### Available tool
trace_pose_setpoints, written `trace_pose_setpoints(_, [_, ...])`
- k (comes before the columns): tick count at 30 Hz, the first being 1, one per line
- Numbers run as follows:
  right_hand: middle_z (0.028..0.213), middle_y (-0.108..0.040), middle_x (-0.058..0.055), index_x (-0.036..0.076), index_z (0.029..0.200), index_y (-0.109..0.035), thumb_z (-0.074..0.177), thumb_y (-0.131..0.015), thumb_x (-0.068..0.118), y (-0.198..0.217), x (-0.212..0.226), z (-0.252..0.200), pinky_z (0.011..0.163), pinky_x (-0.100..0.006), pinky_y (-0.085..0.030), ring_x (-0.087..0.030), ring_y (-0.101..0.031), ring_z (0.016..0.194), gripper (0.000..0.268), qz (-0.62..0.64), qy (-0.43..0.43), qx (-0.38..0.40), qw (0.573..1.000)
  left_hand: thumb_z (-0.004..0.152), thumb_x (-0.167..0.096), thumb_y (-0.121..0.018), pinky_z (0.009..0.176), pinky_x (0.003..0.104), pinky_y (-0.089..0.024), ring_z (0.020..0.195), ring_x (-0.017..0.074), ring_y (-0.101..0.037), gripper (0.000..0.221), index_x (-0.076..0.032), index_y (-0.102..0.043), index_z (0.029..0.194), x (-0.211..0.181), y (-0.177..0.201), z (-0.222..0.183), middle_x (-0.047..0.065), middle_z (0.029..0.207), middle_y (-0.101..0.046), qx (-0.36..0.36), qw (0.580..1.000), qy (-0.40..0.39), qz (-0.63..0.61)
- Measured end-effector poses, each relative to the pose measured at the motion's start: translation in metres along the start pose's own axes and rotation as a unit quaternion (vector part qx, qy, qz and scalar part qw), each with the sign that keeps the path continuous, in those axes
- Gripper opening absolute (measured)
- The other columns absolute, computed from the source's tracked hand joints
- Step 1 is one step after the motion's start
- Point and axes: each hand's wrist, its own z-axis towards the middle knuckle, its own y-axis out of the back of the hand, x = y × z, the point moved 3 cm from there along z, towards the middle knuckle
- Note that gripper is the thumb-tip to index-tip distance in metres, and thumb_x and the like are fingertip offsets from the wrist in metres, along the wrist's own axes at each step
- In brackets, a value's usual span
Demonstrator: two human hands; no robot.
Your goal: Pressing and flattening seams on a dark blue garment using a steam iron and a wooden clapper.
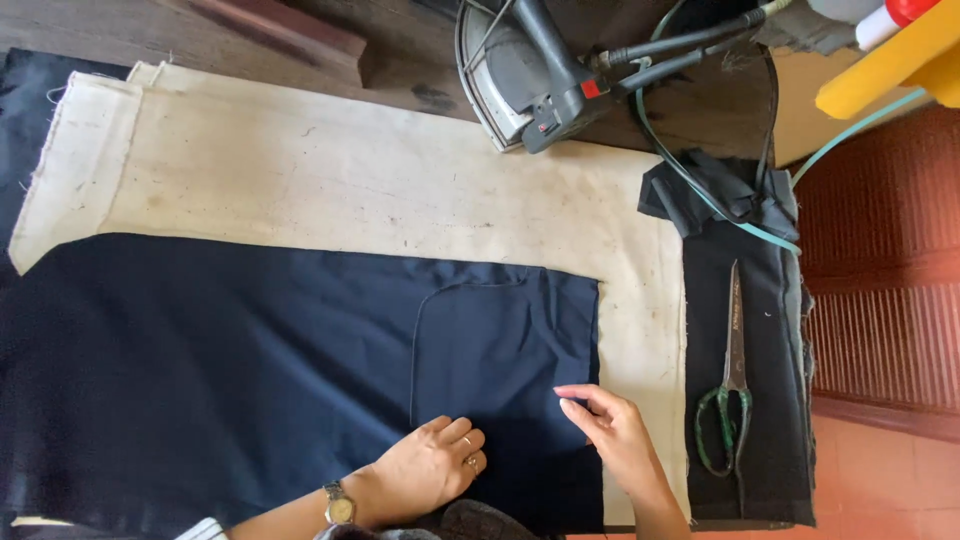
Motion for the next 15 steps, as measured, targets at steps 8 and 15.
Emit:
trace_pose_setpoints(8, [0.099, -0.079, -0.002, 0.010, 0.102, -0.081, 0.084, -0.066, 0.021, 0.000, 0.006, -0.003, 0.068, -0.022, -0.046, -0.010, -0.065, 0.081, 0.025, -0.048, -0.034, -0.004, 0.998, 0.084, -0.009, -0.056, 0.056, 0.033, -0.039, 0.068, 0.0215, -0.047, 0.013, -0.011, -0.055, 0.071, -0.002, -0.002, 0.002, 0.004, 0.074, -0.049, 0.001, 0.999, 0.025, -0.029])
trace_pose_setpoints(15, [0.070, -0.059, -0.005, 0.011, 0.093, -0.076, 0.092, -0.061, 0.031, 0.034, 0.040, 0.049, 0.065, -0.031, -0.045, -0.018, -0.057, 0.068, 0.024, -0.138, 0.166, -0.101, 0.971, 0.083, -0.030, -0.068, 0.056, 0.040, -0.041, 0.070, 0.0268, -0.053, 0.022, -0.012, -0.057, 0.077, 0.058, 0.029, 0.039, 0.006, 0.079, -0.053, -0.062, 0.991, 0.105, -0.056])
